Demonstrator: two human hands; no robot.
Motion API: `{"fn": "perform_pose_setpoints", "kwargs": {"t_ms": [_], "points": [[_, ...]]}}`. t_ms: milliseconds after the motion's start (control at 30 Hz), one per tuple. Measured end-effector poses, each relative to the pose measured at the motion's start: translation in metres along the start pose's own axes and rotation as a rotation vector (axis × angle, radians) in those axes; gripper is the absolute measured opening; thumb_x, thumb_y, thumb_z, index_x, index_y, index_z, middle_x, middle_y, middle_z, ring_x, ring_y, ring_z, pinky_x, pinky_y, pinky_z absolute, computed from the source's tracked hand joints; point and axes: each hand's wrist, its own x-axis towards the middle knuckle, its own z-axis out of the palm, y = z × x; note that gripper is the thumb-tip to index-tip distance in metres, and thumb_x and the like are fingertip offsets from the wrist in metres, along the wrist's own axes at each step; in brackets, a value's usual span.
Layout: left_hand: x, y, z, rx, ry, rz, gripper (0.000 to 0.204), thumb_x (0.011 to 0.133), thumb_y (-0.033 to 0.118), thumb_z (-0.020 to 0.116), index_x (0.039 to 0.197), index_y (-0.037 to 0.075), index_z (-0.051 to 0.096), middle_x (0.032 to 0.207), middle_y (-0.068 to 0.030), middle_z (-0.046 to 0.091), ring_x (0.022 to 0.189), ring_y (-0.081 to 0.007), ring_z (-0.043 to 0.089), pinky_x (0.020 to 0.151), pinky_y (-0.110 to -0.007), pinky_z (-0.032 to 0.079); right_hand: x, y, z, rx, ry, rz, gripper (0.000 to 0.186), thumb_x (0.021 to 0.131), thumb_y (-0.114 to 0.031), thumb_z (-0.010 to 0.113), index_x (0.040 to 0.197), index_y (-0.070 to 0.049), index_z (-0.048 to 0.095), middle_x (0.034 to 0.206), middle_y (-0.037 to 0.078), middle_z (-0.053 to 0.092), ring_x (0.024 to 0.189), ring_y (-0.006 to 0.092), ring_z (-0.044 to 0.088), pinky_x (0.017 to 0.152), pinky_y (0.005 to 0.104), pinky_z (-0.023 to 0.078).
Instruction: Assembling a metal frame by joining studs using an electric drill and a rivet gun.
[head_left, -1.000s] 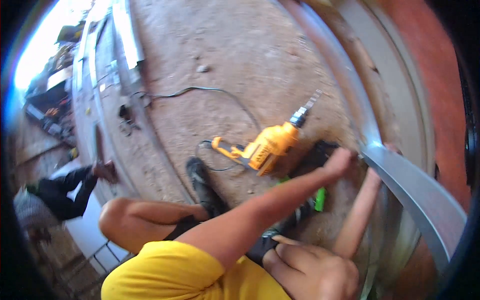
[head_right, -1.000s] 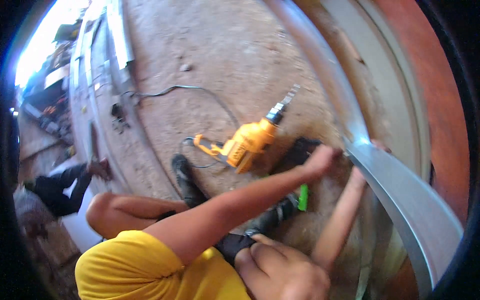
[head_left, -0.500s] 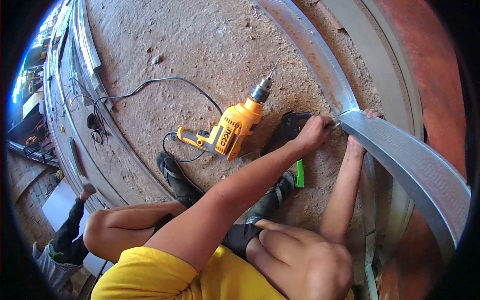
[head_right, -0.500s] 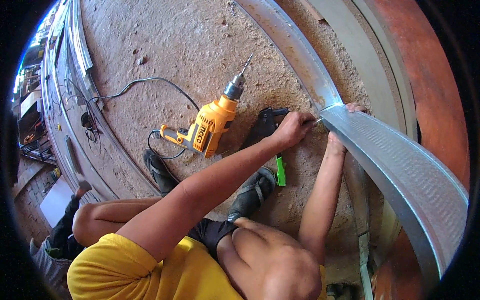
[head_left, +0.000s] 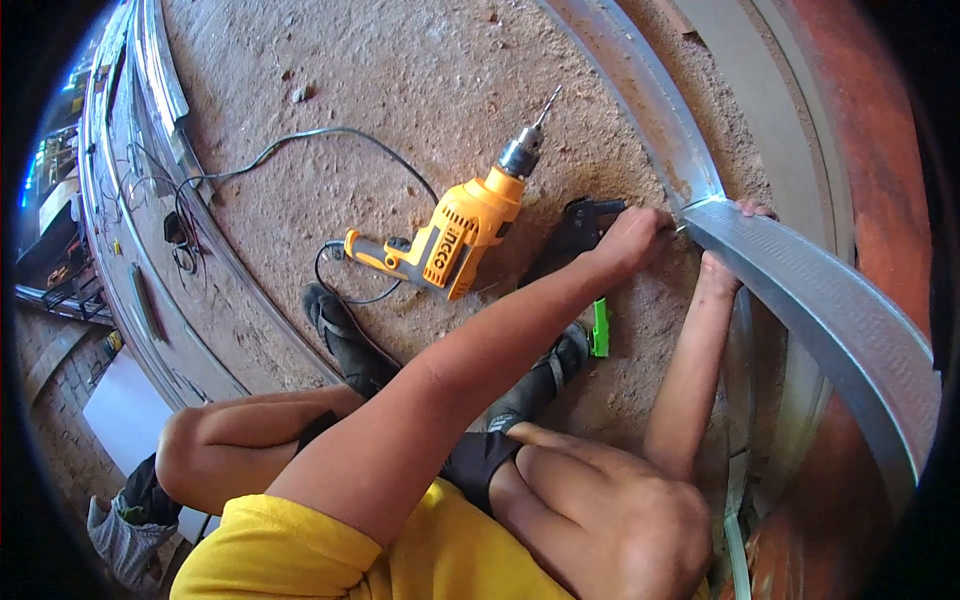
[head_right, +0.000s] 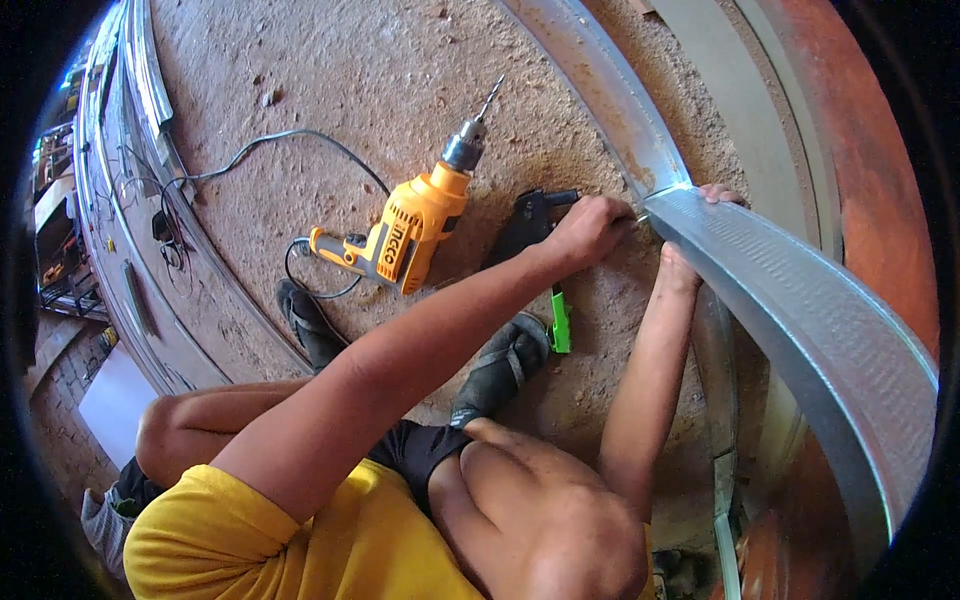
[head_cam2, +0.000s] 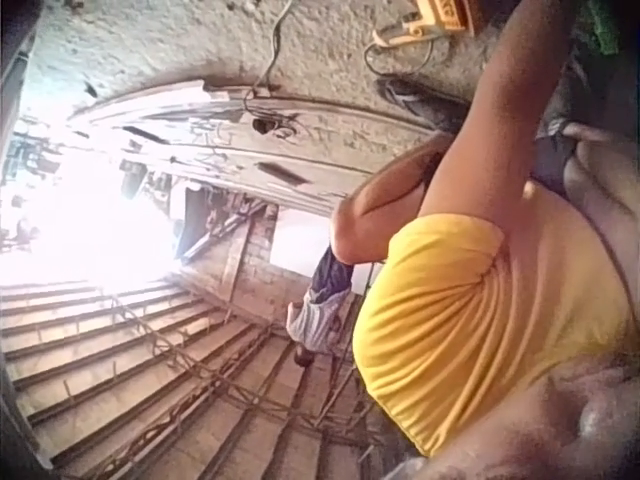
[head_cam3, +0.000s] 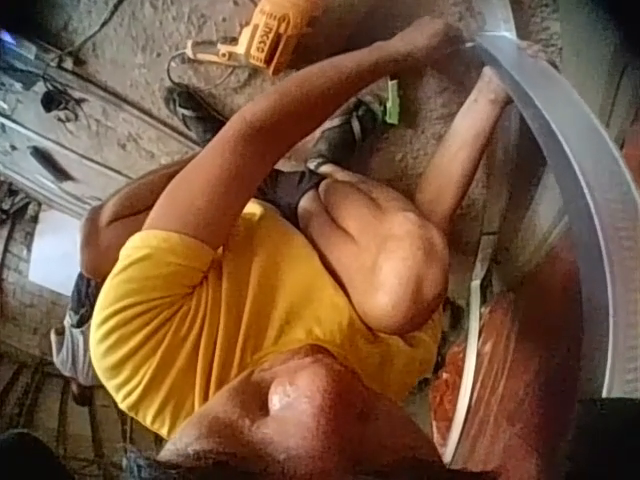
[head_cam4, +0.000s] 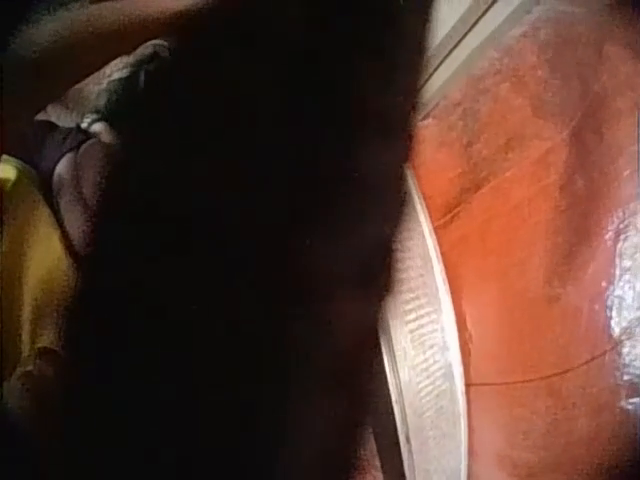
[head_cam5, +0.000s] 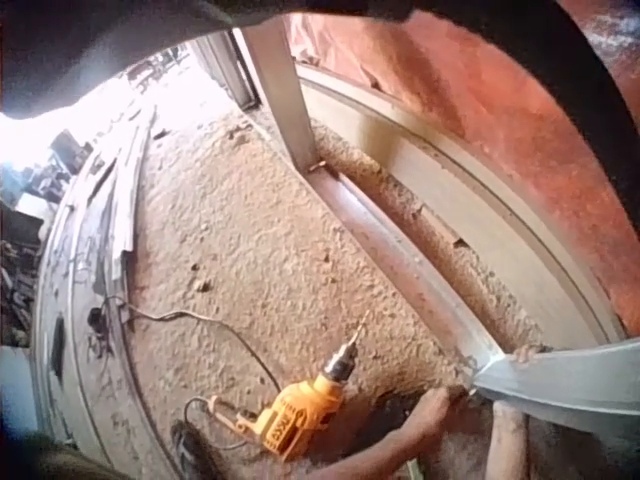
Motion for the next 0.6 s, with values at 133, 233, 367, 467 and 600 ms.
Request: {"fn": "perform_pose_setpoints", "kwargs": {"t_ms": [133, 233, 367, 467, 600], "points": [[-0.006, 0.01, 0.009, 0.023, 0.003, -0.062, 0.02, 0.081, 0.017, 0.056, 0.084, -0.002, 0.063, 0.08, -0.0248, 0.06, 0.081, -0.0408, 0.059, 0.072, -0.047, 0.046, 0.006, -0.001, -0.013, -0.013, -0.017, 0.007, 0.019, 0.088, -0.025, 0.05, 0.095, -0.008, 0.05, 0.087, 0.007, 0.05, 0.091, 0.0225, 0.049, 0.089, 0.0363, 0.04], [-0.008, 0.009, 0.011, 0.042, 0.031, -0.087, 0.02, 0.081, 0.016, 0.056, 0.083, -0.003, 0.063, 0.081, -0.0254, 0.059, 0.081, -0.0413, 0.058, 0.072, -0.048, 0.046, 0.01, -0.003, -0.011, 0.037, -0.063, 0.031, 0.02, 0.088, -0.027, 0.049, 0.094, -0.008, 0.048, 0.088, 0.007, 0.049, 0.088, 0.0205, 0.048, 0.087, 0.035, 0.04], [-0.013, -0.004, 0.007, 0.013, 0.063, -0.054, 0.021, 0.082, 0.017, 0.056, 0.082, -0.003, 0.063, 0.079, -0.0259, 0.059, 0.08, -0.0417, 0.058, 0.072, -0.049, 0.045, 0.006, 0.0, -0.007, 0.064, 0.005, 0.102, 0.02, 0.088, -0.027, 0.049, 0.092, -0.008, 0.049, 0.087, 0.008, 0.05, 0.089, 0.0213, 0.048, 0.087, 0.0366, 0.04], [-0.014, 0.002, 0.012, -0.002, 0.059, -0.079, 0.022, 0.082, 0.018, 0.056, 0.082, -0.002, 0.063, 0.079, -0.0262, 0.058, 0.08, -0.0419, 0.058, 0.072, -0.049, 0.045, 0.012, -0.003, -0.016, 0.074, -0.006, 0.042, 0.02, 0.088, -0.028, 0.049, 0.092, -0.008, 0.05, 0.085, 0.008, 0.05, 0.09, 0.0215, 0.049, 0.088, 0.0373, 0.04], [-0.015, 0.001, 0.012, 0.004, 0.082, -0.075, 0.022, 0.082, 0.019, 0.056, 0.083, -0.002, 0.063, 0.079, -0.0261, 0.059, 0.081, -0.0417, 0.058, 0.071, -0.049, 0.045, 0.009, -0.002, -0.015, 0.023, -0.059, 0.096, 0.021, 0.087, -0.029, 0.051, 0.092, -0.008, 0.051, 0.084, 0.007, 0.05, 0.09, 0.0217, 0.049, 0.088, 0.0376, 0.04]]}}
